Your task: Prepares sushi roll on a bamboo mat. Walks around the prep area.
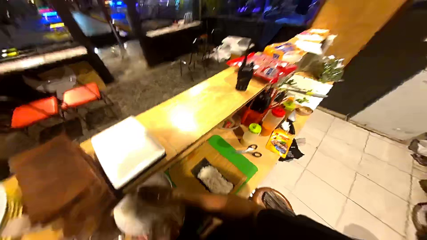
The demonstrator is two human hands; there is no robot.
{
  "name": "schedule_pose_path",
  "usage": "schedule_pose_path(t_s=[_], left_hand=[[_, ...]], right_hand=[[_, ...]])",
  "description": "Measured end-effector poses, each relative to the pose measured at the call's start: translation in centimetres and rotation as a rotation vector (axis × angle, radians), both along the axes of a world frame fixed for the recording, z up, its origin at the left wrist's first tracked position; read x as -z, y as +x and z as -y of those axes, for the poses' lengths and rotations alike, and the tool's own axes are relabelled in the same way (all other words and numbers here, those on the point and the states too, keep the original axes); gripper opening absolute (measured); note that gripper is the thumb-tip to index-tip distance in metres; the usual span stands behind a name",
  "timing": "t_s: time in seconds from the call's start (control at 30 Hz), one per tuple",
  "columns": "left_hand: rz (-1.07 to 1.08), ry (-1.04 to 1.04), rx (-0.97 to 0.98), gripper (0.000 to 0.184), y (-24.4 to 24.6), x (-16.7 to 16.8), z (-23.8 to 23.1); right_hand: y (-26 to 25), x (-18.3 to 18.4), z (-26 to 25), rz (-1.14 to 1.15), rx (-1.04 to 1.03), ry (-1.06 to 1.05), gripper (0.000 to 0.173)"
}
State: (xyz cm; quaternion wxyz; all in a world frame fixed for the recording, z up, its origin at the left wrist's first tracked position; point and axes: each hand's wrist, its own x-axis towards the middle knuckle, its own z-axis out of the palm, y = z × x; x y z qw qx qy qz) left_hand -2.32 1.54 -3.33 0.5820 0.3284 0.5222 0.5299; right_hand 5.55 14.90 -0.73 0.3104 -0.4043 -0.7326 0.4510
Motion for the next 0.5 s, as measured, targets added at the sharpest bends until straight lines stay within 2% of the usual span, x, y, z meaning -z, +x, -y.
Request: schedule_pose_path(t_s=[0.03,0.1,0.17,0.23,0.37,0.5], left_hand=[[0.024,-0.104,-0.003,0.033,-0.1,-0.1,-0.7],[0.075,-0.320,-0.188,0.048,1.5,-0.6,-1.2],[0.048,-0.440,-0.296,0.058,2.7,-1.4,-1.5],[0.028,-0.465,-0.281,0.061,3.1,-1.7,-1.0],[-0.060,-0.362,-0.232,0.055,5.2,-0.9,1.1],[-0.321,-0.035,-0.133,0.034,8.4,0.8,2.6]], right_hand=[[0.6,-3.7,0.6,0.065,0.060,-0.259,0.035],[4.8,-3.1,-0.2,-0.188,-0.052,-0.216,0.029],[9.7,-4.9,0.1,-0.172,-0.091,-0.320,0.030],[14.8,-4.5,0.2,-0.132,-0.028,-0.342,0.030],[24.3,-3.7,1.6,0.050,0.223,-0.238,0.023],[30.4,-2.3,3.2,0.203,0.390,-0.186,0.021]])
